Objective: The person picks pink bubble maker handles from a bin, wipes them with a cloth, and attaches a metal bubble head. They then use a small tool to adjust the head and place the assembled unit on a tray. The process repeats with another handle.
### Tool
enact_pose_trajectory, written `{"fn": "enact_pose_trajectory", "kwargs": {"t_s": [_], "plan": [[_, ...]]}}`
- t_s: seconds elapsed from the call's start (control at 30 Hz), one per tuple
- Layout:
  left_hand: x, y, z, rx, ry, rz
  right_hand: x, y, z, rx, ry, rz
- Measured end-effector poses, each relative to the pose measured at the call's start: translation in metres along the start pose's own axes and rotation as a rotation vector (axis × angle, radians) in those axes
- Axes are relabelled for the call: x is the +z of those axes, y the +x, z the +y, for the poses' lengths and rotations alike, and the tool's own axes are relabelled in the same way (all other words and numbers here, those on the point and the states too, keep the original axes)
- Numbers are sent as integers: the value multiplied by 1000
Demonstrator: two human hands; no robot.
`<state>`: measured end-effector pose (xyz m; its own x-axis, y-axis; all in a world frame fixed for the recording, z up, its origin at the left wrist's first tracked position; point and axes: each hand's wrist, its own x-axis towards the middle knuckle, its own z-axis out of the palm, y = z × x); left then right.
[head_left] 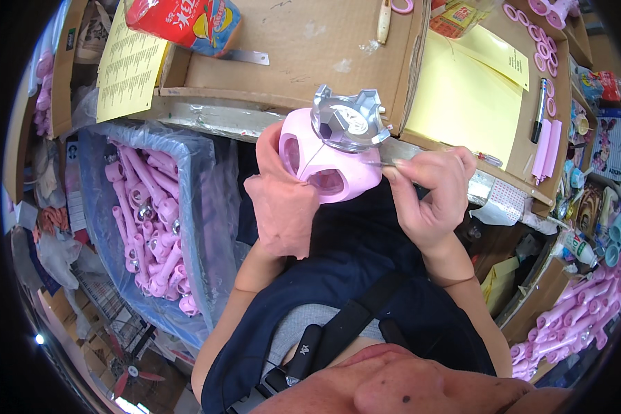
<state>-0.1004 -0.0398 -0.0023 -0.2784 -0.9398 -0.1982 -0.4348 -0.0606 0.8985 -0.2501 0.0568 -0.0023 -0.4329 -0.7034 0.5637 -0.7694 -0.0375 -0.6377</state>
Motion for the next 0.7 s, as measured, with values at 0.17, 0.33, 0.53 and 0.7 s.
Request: {"fn": "enact_pose_trajectory", "kwargs": {"t_s": [0.17,0.33,0.53,0.7], "plan": [[0,0,4,7,11,-2,1,-1,1,-8,4,12],[1,0,5,0,-23,-1,2,-1,2,-4,41,6],[1,-1,2,16,-35,-4,0,-1,0,-38,31,15],[2,4,-6,131,11,38,1,-1,0,-4,7,11]]}}
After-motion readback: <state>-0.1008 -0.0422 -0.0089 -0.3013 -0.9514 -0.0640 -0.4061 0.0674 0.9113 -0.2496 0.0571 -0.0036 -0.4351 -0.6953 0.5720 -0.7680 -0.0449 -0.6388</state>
